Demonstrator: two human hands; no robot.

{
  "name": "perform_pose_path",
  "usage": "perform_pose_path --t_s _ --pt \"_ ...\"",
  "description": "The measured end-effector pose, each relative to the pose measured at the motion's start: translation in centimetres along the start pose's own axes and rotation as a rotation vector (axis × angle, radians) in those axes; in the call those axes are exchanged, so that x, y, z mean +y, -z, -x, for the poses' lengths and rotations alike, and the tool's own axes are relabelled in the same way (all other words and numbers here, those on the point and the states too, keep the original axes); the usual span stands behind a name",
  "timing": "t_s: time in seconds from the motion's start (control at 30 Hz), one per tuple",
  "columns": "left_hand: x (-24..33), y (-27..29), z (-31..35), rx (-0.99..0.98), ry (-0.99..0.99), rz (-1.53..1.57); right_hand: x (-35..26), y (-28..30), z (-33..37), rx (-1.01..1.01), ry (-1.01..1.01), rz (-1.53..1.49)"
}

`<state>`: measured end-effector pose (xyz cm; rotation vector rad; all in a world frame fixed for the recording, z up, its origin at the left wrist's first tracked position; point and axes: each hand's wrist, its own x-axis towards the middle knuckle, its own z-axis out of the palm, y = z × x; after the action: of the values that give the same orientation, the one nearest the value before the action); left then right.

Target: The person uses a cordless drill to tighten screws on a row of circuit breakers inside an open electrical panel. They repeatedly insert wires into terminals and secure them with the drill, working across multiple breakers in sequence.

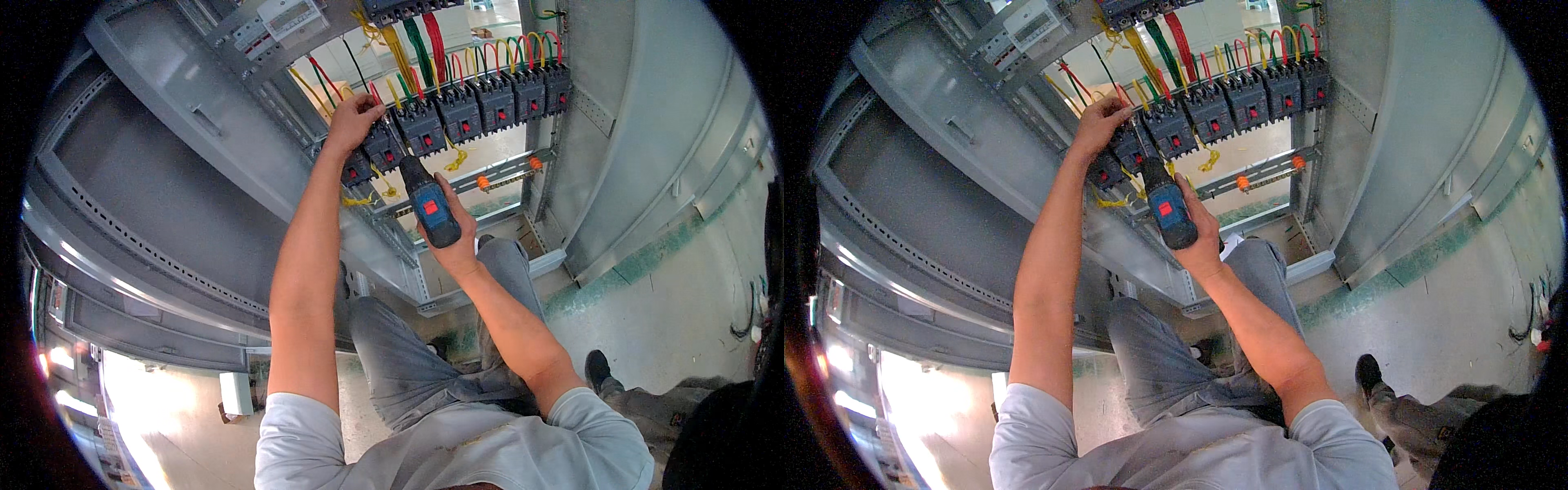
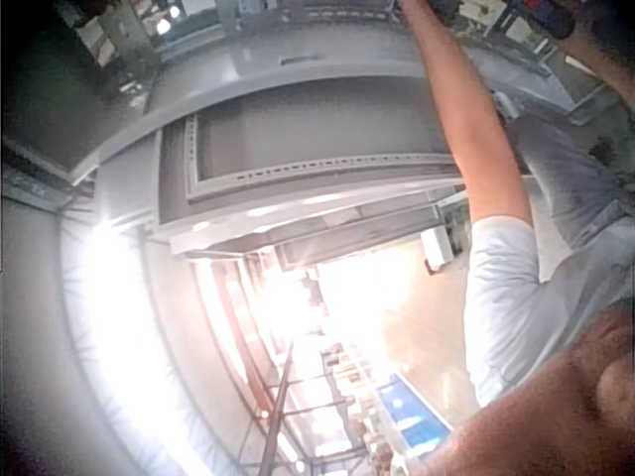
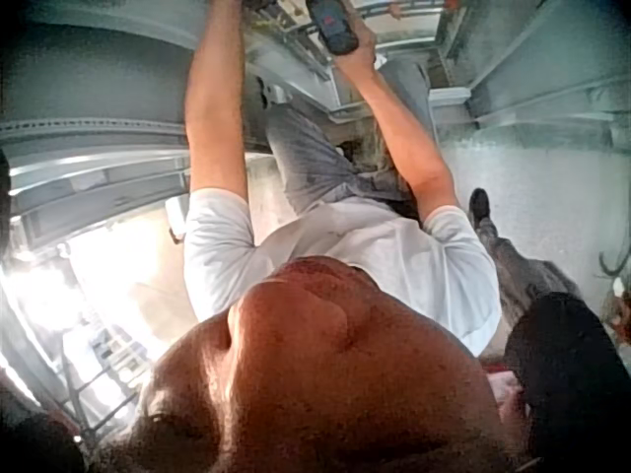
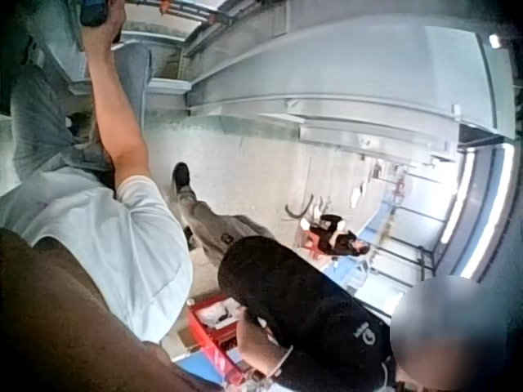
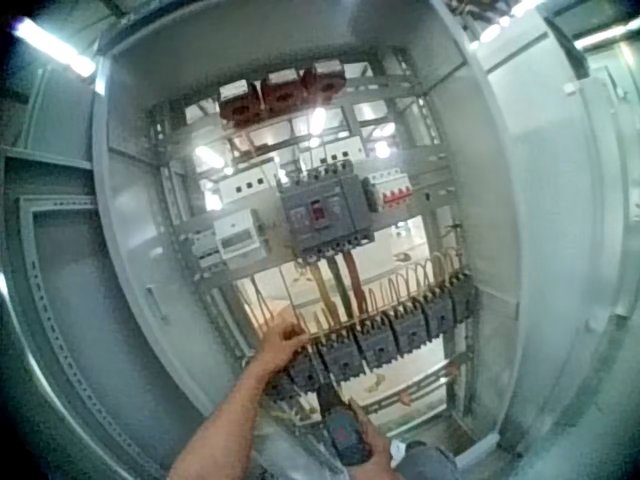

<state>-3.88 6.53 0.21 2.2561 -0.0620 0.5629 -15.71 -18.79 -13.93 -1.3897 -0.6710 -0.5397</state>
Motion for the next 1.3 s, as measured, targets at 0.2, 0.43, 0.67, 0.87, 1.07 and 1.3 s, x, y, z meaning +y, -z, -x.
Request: perform_pose_path --t_s 0.2,0.43,0.67,0.87,1.07,1.3 --pt "0.0 0.0 0.3 0.002 -0.033 -0.065 -0.7 0.1 -0.3 -0.008 -0.033 -0.029" --pt "0.0 -0.1 0.0 -0.013 -0.005 -0.137 -1.0 -0.2 -0.8 0.004 -0.008 0.012" --pt "-1.9 0.4 -0.8 0.008 -0.027 -0.210 -0.9 -1.0 -1.0 -0.037 -0.068 0.035" --pt "-0.5 0.6 -0.5 -0.023 0.008 -0.310 -0.9 -1.2 -1.0 -0.060 -0.105 0.084" --pt "2.1 0.2 -0.2 -0.042 -0.025 -0.328 -1.4 -1.4 -0.8 -0.010 0.018 0.087" --pt "0.9 0.5 -0.6 -0.054 -0.052 -0.303 -1.1 -2.0 -0.9 -0.032 -0.017 0.105"
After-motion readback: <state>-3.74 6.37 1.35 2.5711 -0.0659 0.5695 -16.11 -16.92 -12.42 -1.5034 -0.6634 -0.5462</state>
